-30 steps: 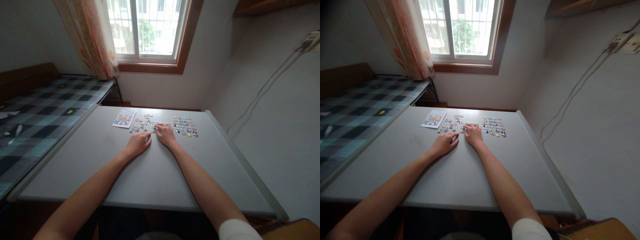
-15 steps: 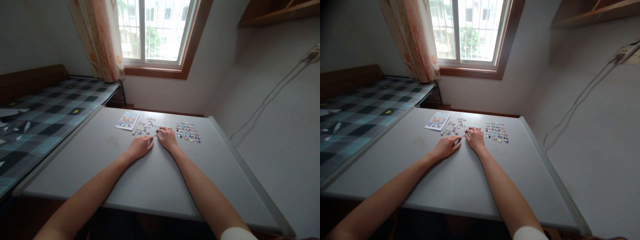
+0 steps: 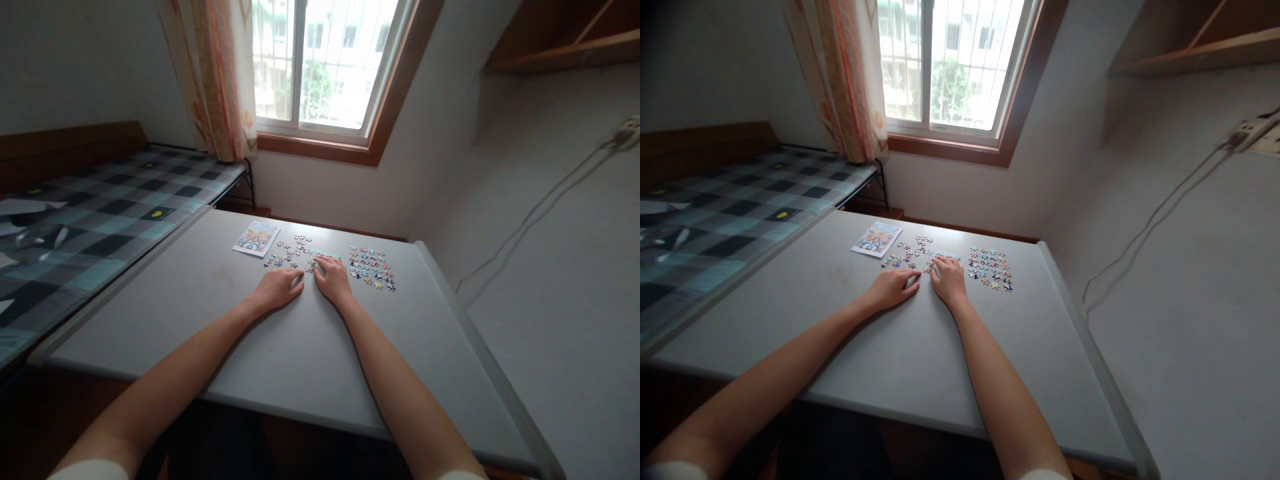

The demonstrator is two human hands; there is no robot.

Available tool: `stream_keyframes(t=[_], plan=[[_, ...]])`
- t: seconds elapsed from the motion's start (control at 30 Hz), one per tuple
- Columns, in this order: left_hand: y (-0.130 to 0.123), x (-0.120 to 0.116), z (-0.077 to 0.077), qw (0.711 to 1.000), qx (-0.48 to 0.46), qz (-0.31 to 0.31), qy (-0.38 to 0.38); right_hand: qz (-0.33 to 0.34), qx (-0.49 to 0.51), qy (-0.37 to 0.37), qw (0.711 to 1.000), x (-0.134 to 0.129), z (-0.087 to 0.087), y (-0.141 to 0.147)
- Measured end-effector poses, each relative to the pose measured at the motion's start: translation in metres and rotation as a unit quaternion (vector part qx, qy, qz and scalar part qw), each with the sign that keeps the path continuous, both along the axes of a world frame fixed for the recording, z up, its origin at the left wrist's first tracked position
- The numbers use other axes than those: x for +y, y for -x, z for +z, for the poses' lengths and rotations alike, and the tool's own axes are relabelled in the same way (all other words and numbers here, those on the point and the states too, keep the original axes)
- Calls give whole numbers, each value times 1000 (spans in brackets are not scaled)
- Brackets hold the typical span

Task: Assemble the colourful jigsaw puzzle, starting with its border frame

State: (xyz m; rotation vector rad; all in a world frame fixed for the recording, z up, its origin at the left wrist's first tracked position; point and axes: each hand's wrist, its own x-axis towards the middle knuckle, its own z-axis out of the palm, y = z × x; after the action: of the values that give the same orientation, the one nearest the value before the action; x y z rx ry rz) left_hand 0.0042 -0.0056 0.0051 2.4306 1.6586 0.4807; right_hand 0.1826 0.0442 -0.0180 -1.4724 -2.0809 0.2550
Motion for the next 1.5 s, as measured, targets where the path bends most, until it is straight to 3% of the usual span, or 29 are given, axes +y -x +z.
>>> stream_keyframes(t=[0.83,1.5], plan=[[3,3,-7,998,34,-21,-46,6,5,4,1000,-1,0,-1],[2,-1,0,1000,20,-5,-6,7,-13,2,1000,-2,1,0]])
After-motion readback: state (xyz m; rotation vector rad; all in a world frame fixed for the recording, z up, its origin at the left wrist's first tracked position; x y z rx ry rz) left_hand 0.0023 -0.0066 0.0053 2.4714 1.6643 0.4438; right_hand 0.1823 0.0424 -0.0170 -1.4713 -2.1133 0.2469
